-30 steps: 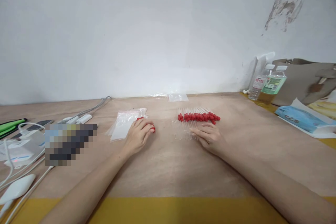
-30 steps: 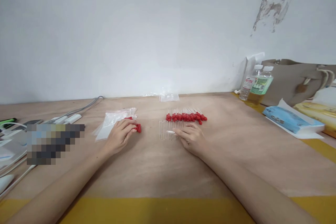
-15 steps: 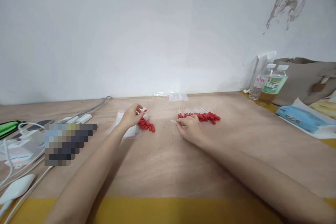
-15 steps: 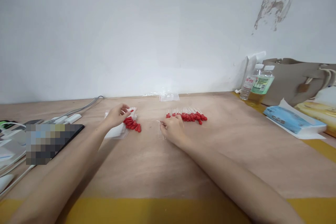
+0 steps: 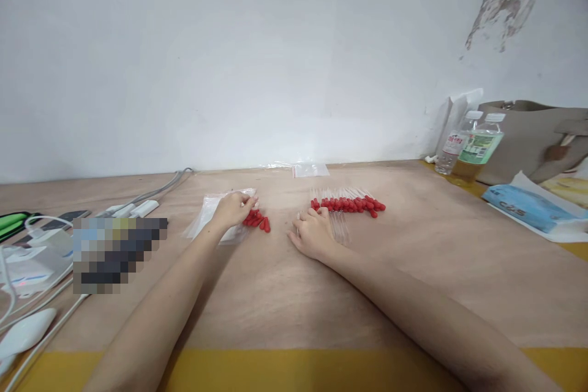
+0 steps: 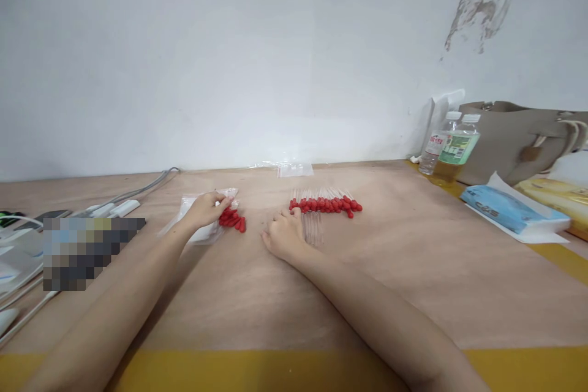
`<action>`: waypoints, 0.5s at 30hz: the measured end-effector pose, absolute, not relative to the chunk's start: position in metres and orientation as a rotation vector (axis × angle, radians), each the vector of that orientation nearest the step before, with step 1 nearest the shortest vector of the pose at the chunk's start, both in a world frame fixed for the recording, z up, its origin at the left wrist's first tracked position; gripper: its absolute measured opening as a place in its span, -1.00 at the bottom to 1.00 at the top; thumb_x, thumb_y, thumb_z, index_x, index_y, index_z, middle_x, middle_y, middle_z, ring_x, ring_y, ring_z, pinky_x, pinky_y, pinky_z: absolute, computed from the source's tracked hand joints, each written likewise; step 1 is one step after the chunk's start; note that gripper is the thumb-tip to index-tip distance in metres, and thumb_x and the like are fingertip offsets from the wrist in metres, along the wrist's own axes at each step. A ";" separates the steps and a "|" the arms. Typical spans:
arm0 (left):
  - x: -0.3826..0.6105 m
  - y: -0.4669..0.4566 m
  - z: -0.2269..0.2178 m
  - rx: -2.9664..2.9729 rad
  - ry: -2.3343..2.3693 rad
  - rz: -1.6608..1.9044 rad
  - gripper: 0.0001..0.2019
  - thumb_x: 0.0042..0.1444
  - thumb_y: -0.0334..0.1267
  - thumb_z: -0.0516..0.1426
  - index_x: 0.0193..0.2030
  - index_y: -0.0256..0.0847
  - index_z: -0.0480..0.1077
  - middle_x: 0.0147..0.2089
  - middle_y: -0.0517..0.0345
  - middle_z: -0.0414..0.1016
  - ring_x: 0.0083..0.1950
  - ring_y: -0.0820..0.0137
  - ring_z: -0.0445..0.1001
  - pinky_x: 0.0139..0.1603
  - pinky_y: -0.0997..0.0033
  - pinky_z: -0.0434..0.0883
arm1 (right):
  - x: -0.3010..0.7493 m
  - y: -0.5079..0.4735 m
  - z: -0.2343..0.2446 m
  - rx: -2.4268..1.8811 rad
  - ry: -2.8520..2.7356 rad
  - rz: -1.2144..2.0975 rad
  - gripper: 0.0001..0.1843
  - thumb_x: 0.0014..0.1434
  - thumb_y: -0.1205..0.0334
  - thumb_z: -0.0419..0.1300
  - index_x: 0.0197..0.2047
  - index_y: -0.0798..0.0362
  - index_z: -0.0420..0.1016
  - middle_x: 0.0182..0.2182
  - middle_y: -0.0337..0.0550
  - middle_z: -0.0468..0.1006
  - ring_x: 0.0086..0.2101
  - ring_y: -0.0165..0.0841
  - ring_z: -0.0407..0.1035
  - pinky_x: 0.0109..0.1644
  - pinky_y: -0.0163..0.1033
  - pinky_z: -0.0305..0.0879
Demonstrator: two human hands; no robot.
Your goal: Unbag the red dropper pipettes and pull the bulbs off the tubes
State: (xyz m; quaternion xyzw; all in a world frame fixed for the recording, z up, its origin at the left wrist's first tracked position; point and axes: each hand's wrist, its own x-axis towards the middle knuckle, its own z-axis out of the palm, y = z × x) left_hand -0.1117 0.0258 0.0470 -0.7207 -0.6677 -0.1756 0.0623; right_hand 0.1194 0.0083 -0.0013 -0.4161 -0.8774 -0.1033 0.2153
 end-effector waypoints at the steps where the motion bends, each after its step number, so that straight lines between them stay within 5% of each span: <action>1: -0.112 0.026 0.048 -2.159 -2.019 -0.550 -0.55 0.12 -0.01 -0.16 -0.56 -0.18 0.38 -0.48 0.10 0.44 -0.38 0.33 0.39 -0.39 0.44 0.21 | 0.120 0.007 -0.001 -1.150 -2.440 -0.270 -0.61 0.12 -0.03 -0.01 -0.37 0.08 0.49 -0.35 -0.02 0.49 -0.21 -0.22 0.21 -0.14 -0.05 -0.08; 8: -0.104 0.024 0.053 -2.074 -1.987 -0.656 -0.63 0.08 -0.03 -0.08 -0.46 -0.21 0.42 -0.34 0.07 0.47 -0.30 0.30 0.40 -0.31 0.40 0.25 | 0.118 0.006 -0.001 -1.160 -2.446 -0.185 -0.47 0.10 -0.19 -0.06 -0.36 0.08 0.49 -0.33 -0.01 0.49 -0.19 -0.19 0.23 -0.13 -0.04 -0.08; 15: -0.056 0.027 0.048 -2.288 -1.864 -0.745 -0.82 -0.01 -0.17 0.04 -0.43 -0.20 0.39 -0.35 0.09 0.44 -0.27 0.28 0.39 -0.24 0.34 0.27 | 0.147 -0.003 0.014 -1.163 -2.353 -0.140 -0.61 0.15 0.01 -0.02 -0.50 0.02 0.49 -0.50 -0.15 0.50 -0.36 -0.33 0.25 -0.22 -0.14 -0.13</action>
